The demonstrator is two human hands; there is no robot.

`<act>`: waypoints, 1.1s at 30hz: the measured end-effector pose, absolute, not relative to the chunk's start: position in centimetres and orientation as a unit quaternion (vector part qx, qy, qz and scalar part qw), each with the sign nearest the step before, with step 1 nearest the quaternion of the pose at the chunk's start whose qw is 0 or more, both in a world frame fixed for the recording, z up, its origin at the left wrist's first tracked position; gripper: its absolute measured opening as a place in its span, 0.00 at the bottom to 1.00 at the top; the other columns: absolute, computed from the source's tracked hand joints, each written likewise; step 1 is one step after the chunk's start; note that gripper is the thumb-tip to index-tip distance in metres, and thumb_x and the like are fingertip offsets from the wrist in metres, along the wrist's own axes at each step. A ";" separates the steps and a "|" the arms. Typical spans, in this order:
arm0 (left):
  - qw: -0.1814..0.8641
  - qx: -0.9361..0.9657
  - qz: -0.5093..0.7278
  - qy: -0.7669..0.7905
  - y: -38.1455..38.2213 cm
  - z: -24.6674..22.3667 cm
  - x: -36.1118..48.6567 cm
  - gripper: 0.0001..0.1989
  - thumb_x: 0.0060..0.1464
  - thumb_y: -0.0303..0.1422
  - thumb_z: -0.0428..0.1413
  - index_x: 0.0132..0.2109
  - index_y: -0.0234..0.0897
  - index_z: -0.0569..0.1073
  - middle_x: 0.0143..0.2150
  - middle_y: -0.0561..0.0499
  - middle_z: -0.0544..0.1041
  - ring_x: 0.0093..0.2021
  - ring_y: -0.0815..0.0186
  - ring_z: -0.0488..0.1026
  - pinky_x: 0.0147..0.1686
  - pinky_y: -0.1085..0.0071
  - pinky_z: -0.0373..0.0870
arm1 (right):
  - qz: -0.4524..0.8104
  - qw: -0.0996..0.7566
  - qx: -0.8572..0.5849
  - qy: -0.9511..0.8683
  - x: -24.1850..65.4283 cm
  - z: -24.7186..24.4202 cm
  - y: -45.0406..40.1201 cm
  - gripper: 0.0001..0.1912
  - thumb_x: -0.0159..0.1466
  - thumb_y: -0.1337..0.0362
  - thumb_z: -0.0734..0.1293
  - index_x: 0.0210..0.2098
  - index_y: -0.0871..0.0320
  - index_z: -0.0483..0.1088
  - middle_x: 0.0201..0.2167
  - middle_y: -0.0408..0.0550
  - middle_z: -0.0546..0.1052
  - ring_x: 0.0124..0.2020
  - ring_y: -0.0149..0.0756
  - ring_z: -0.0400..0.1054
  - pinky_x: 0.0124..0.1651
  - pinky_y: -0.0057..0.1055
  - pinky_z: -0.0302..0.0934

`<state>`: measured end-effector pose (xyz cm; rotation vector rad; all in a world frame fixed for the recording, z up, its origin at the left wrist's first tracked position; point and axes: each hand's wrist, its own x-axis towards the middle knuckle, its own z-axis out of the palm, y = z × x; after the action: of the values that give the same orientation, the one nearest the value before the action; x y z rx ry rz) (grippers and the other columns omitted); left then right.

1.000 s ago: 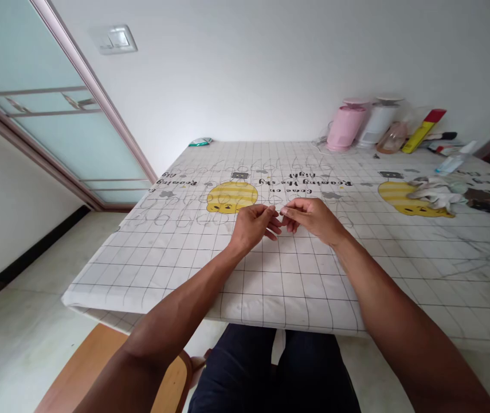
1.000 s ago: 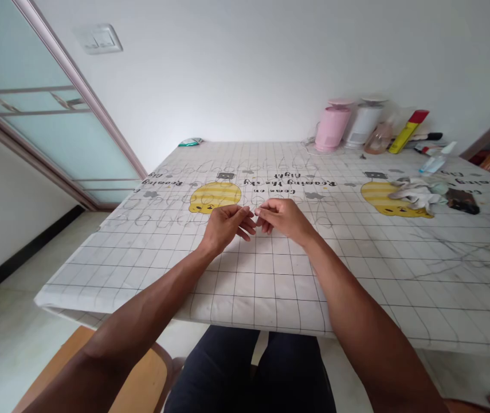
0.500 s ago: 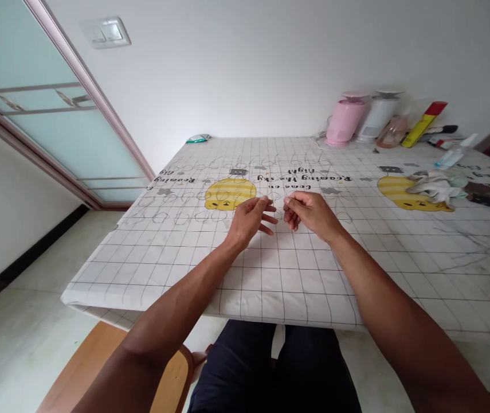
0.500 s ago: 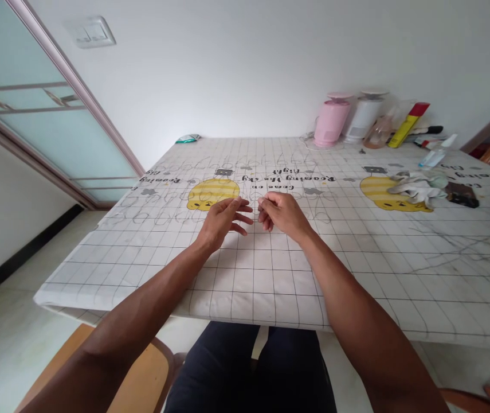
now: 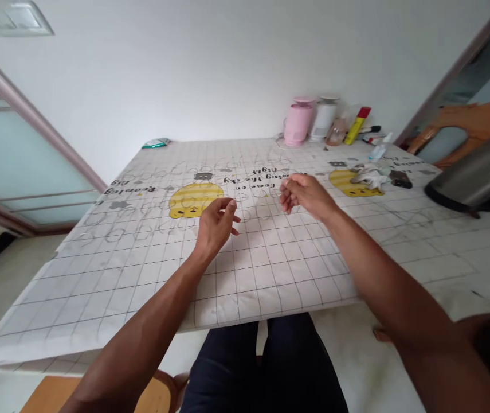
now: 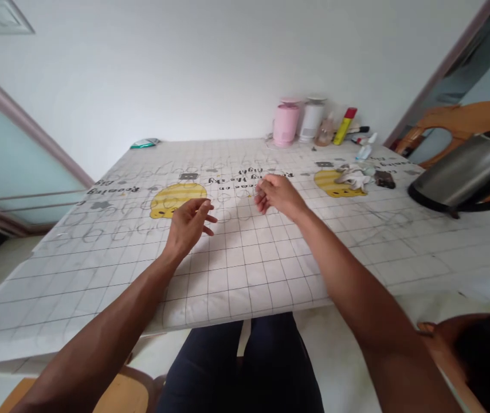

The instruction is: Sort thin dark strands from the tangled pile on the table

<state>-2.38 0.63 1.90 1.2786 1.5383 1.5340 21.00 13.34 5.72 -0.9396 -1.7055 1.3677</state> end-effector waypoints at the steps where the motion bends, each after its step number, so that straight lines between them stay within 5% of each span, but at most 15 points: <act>1: 0.298 0.493 0.577 0.578 0.5 1.9 -2.3 0.18 0.69 0.46 0.60 0.51 0.34 0.78 0.51 0.39 0.81 0.40 0.59 0.84 0.22 0.74 0.79 | 0.515 0.376 -0.392 -0.663 22.6 6.0 14.1 0.18 0.72 0.50 0.74 0.36 0.57 0.72 0.26 0.52 0.80 0.21 0.39 0.74 0.22 0.33 0.70; 14: 0.219 0.552 0.536 0.600 -0.2 1.9 -1.7 0.22 0.69 0.50 0.59 0.54 0.35 0.78 0.53 0.39 0.81 0.40 0.59 0.83 0.21 0.74 0.78 | 0.311 0.240 -0.658 -0.642 33.5 1.0 18.2 0.09 0.71 0.71 0.71 0.33 0.61 0.74 0.19 0.51 0.78 0.14 0.33 0.68 0.16 0.28 0.61; 22: 0.192 0.558 0.531 0.608 -0.1 1.8 -1.9 0.22 0.68 0.47 0.59 0.58 0.34 0.77 0.55 0.38 0.81 0.39 0.60 0.82 0.20 0.74 0.77 | 0.213 0.142 -0.684 -0.683 32.2 1.0 18.8 0.09 0.72 0.68 0.69 0.34 0.62 0.77 0.20 0.52 0.77 0.17 0.33 0.68 0.19 0.27 0.56; 28: 0.190 0.566 0.518 0.612 -0.2 1.9 -1.9 0.22 0.68 0.46 0.59 0.58 0.33 0.77 0.55 0.38 0.80 0.39 0.60 0.82 0.20 0.73 0.78 | 0.117 0.076 -0.672 -0.727 31.7 1.7 17.0 0.14 0.75 0.63 0.65 0.39 0.63 0.80 0.31 0.59 0.83 0.31 0.41 0.77 0.35 0.31 0.65; 33: 0.191 0.563 0.524 0.610 0.0 1.6 -2.1 0.24 0.67 0.47 0.60 0.58 0.33 0.77 0.54 0.38 0.81 0.39 0.58 0.83 0.21 0.72 0.79 | 0.013 0.056 -0.675 -0.735 35.4 3.6 16.7 0.15 0.75 0.65 0.63 0.44 0.62 0.82 0.47 0.65 0.84 0.49 0.49 0.76 0.44 0.33 0.63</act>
<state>-2.07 0.02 1.62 1.5829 1.7138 1.4714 35.42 16.73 3.63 -2.0492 -2.2302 0.0409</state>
